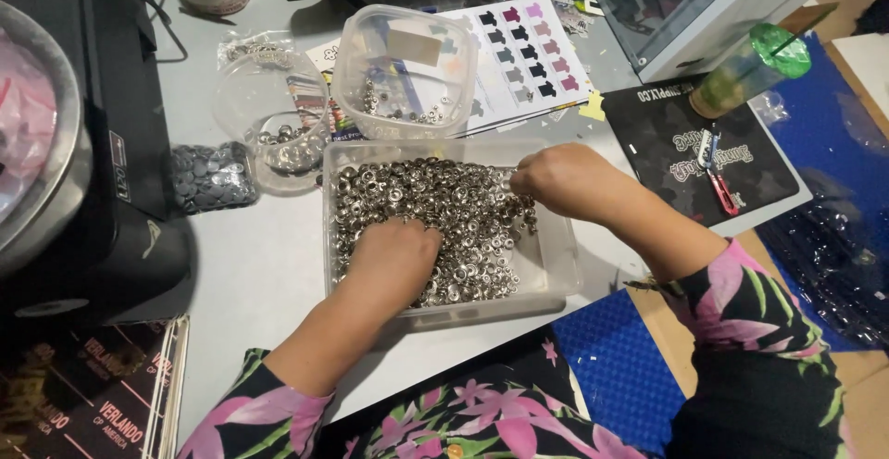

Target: Sorting and inspecting small metal eyelets from a large container into a smaller one by hand.

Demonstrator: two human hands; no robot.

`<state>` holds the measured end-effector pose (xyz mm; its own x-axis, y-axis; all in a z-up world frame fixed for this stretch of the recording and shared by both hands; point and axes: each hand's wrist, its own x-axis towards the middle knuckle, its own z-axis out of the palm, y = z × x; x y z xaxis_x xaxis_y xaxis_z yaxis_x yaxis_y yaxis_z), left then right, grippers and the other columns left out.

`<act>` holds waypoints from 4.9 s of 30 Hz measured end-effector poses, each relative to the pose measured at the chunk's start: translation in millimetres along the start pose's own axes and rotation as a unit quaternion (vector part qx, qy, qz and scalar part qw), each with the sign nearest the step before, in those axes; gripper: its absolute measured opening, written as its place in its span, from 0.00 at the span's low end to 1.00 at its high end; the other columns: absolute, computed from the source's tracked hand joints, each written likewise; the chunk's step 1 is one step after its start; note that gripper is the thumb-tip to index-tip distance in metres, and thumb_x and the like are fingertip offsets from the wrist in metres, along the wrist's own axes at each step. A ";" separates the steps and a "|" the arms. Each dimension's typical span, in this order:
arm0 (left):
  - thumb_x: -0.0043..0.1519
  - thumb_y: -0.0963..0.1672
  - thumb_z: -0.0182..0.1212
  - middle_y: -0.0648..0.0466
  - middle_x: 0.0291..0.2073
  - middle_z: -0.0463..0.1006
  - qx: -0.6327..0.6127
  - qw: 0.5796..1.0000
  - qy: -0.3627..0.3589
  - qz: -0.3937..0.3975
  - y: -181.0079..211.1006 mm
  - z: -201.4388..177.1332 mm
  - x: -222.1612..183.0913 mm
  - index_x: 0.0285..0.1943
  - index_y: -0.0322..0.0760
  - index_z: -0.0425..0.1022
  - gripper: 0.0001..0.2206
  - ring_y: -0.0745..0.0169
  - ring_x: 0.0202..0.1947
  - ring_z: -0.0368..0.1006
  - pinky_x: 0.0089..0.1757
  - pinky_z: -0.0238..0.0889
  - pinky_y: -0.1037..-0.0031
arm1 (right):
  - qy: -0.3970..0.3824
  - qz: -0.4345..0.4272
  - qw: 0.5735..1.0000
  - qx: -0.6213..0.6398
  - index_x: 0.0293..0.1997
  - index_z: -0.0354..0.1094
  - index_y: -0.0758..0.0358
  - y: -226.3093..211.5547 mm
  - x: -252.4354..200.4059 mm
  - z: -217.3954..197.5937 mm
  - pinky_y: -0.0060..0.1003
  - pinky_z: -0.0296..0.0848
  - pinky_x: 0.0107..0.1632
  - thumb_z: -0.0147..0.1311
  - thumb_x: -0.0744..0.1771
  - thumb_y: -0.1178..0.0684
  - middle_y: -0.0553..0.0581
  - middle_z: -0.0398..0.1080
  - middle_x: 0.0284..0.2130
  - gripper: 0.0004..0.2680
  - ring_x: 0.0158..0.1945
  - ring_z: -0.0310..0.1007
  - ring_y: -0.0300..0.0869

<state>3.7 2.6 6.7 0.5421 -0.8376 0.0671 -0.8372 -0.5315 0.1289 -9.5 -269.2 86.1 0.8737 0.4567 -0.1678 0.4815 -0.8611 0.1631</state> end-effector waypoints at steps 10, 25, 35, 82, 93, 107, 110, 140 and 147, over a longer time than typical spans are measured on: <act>0.57 0.38 0.61 0.46 0.23 0.78 0.003 1.000 0.015 0.002 -0.1 6.1 -0.4 0.36 0.33 0.82 0.05 0.53 0.24 0.76 0.26 0.71 0.65 | -0.012 -0.032 0.999 -0.041 0.38 0.78 0.50 -9.9 3.9 18.8 0.40 0.77 0.38 0.55 0.65 0.55 0.48 0.80 0.33 0.05 0.35 0.81 0.45; 0.57 0.38 0.59 0.46 0.25 0.80 0.004 1.000 -0.003 -0.003 0.6 7.9 0.1 0.38 0.33 0.82 0.06 0.51 0.26 0.77 0.26 0.70 0.66 | -0.111 -0.046 0.984 -0.136 0.27 0.76 0.58 -22.1 10.1 34.3 0.38 0.68 0.37 0.55 0.64 0.60 0.54 0.76 0.20 0.06 0.25 0.77 0.44; 0.57 0.38 0.58 0.47 0.23 0.79 0.002 1.000 -0.003 0.004 -0.5 7.4 0.6 0.37 0.33 0.81 0.06 0.53 0.25 0.76 0.24 0.69 0.68 | -0.175 -0.022 0.981 -0.075 0.30 0.78 0.60 -20.3 15.3 33.2 0.38 0.70 0.41 0.61 0.62 0.56 0.57 0.77 0.22 0.02 0.27 0.78 0.47; 0.54 0.37 0.66 0.40 0.32 0.81 0.007 0.995 -0.013 -0.094 -37.8 -34.3 -10.3 0.53 0.31 0.79 0.17 0.44 0.33 0.80 0.34 0.76 0.56 | -0.148 -0.007 0.971 -0.186 0.29 0.78 0.59 -51.1 2.1 15.1 0.42 0.63 0.42 0.56 0.63 0.63 0.53 0.76 0.22 0.06 0.26 0.75 0.44; 0.57 0.35 0.59 0.47 0.20 0.81 -0.013 0.999 -0.011 -0.049 -23.6 -45.6 -6.0 0.32 0.37 0.85 0.10 0.54 0.24 0.78 0.29 0.73 0.69 | -0.128 -0.013 0.975 -0.180 0.29 0.78 0.59 -33.7 -1.2 36.6 0.41 0.62 0.36 0.57 0.62 0.61 0.55 0.76 0.22 0.04 0.25 0.76 0.45; 0.55 0.39 0.59 0.61 0.15 0.72 0.085 0.981 0.167 -0.040 -32.8 -37.6 -18.0 0.23 0.48 0.77 0.09 0.61 0.21 0.73 0.24 0.65 0.75 | -0.073 0.103 0.985 0.114 0.33 0.78 0.66 -13.4 22.2 -58.3 0.44 0.77 0.43 0.59 0.61 0.59 0.62 0.79 0.25 0.04 0.33 0.81 0.53; 0.55 0.38 0.59 0.59 0.15 0.74 0.075 0.988 0.131 -0.039 -34.2 -31.3 -15.7 0.25 0.47 0.78 0.09 0.60 0.21 0.74 0.25 0.67 0.74 | -0.060 0.110 0.983 0.132 0.36 0.79 0.65 -20.4 28.9 -70.6 0.42 0.77 0.45 0.58 0.62 0.61 0.61 0.80 0.29 0.05 0.36 0.82 0.51; 0.58 0.37 0.59 0.49 0.18 0.78 0.010 0.995 0.092 -0.042 -42.5 -31.1 -1.8 0.29 0.35 0.82 0.07 0.50 0.25 0.79 0.28 0.75 0.64 | 0.217 0.068 0.631 0.742 0.45 0.72 0.71 26.5 120.4 -2.0 0.20 0.57 0.17 0.56 0.65 0.66 0.60 0.77 0.29 0.06 0.14 0.59 0.28; 0.57 0.36 0.59 0.47 0.18 0.78 0.017 0.996 0.076 -0.038 -39.5 -34.3 -2.1 0.28 0.32 0.82 0.07 0.48 0.25 0.79 0.27 0.75 0.62 | 0.251 0.106 0.603 0.750 0.43 0.72 0.67 31.4 127.0 15.5 0.19 0.59 0.17 0.62 0.64 0.64 0.55 0.74 0.27 0.07 0.15 0.60 0.28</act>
<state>38.1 29.7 35.4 0.6068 -0.7670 0.2084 -0.7937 -0.5989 0.1067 115.5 -241.7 54.8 0.9967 -0.0135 0.0801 0.0805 0.0263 -0.9964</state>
